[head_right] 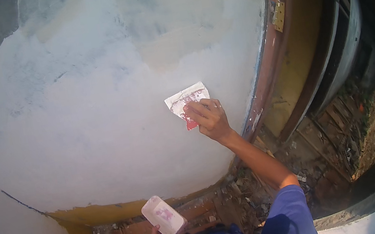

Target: The person applies a white patching compound to a damaged wall using a red putty knife, spreading and smoothing the material over uneven areas.

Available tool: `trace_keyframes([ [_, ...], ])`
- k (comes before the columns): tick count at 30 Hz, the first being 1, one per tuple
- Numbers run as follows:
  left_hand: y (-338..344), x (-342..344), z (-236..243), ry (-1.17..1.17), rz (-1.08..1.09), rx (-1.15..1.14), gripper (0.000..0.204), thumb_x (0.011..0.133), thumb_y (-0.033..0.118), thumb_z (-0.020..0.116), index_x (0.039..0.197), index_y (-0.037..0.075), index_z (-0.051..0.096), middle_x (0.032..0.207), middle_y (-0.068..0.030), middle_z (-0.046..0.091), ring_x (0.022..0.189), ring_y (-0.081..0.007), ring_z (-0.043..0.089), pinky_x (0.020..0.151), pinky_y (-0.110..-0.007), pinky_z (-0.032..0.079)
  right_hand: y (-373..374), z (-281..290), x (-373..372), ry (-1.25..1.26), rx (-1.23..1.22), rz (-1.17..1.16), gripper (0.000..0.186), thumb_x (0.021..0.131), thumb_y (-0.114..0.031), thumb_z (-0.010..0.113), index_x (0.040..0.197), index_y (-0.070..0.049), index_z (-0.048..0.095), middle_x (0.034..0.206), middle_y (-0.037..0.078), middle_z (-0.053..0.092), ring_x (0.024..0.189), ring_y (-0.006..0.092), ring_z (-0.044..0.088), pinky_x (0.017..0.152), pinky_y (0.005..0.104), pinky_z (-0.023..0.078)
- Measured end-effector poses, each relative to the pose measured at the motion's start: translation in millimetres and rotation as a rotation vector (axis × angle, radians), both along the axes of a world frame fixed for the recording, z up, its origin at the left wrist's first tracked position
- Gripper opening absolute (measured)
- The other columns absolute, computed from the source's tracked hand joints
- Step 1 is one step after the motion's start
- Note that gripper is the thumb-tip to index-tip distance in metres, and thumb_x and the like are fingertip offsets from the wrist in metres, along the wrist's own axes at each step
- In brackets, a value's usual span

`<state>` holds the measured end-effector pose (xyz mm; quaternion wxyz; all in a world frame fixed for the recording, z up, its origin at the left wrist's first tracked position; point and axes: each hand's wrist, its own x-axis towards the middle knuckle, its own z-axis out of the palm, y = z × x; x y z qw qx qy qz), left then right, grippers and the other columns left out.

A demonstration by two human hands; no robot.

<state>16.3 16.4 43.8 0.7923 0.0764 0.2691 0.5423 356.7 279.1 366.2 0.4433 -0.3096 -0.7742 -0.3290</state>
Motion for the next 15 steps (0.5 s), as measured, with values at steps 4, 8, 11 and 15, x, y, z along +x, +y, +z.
trace_keyframes([
  [4, -4.7, -2.2, 2.8, 0.002, 0.024, 0.020, 0.080, 0.077, 0.029, 0.073, 0.146, 0.009, 0.039, 0.140, -0.0134, 0.053, 0.130, -0.0350, 0.052, 0.111, -0.055, 0.040, -15.4, 105.4, -2.9, 0.155, 0.155, 0.039, 0.056, 0.061, 0.013, 0.056, 0.110, -0.007, 0.072, 0.108, 0.006, 0.071, 0.099, 0.0283, 0.063, 0.077, 0.0376, 0.047],
  [8, -2.3, -5.4, -13.9, 0.005, 0.003, -0.026, 0.079, 0.077, 0.029, 0.073, 0.146, 0.009, 0.039, 0.140, -0.0130, 0.053, 0.129, -0.0350, 0.052, 0.111, -0.055, 0.040, 9.2, 198.9, -4.3, 0.181, 0.360, -0.035, 0.049, 0.069, 0.011, 0.061, 0.113, -0.010, 0.070, 0.110, 0.004, 0.070, 0.102, 0.0278, 0.062, 0.081, 0.0388, 0.050],
  [11, 0.7, -4.5, -16.6, 0.010, 0.005, -0.030, 0.078, 0.078, 0.029, 0.072, 0.146, 0.009, 0.039, 0.140, -0.0128, 0.053, 0.129, -0.0349, 0.052, 0.111, -0.055, 0.040, 13.2, 174.7, -20.2, 0.131, 0.305, -0.063, 0.049, 0.070, 0.010, 0.062, 0.114, -0.011, 0.070, 0.113, 0.003, 0.069, 0.102, 0.0269, 0.061, 0.081, 0.0398, 0.049],
  [15, -0.6, -3.6, -21.5, 0.001, 0.004, -0.019, 0.079, 0.078, 0.029, 0.073, 0.146, 0.009, 0.039, 0.140, -0.0128, 0.053, 0.129, -0.0349, 0.052, 0.112, -0.056, 0.039, -5.8, 69.4, -47.1, 0.015, 0.054, -0.032, 0.049, 0.067, 0.008, 0.061, 0.114, -0.005, 0.068, 0.116, 0.005, 0.065, 0.103, 0.0260, 0.059, 0.082, 0.0401, 0.047],
])
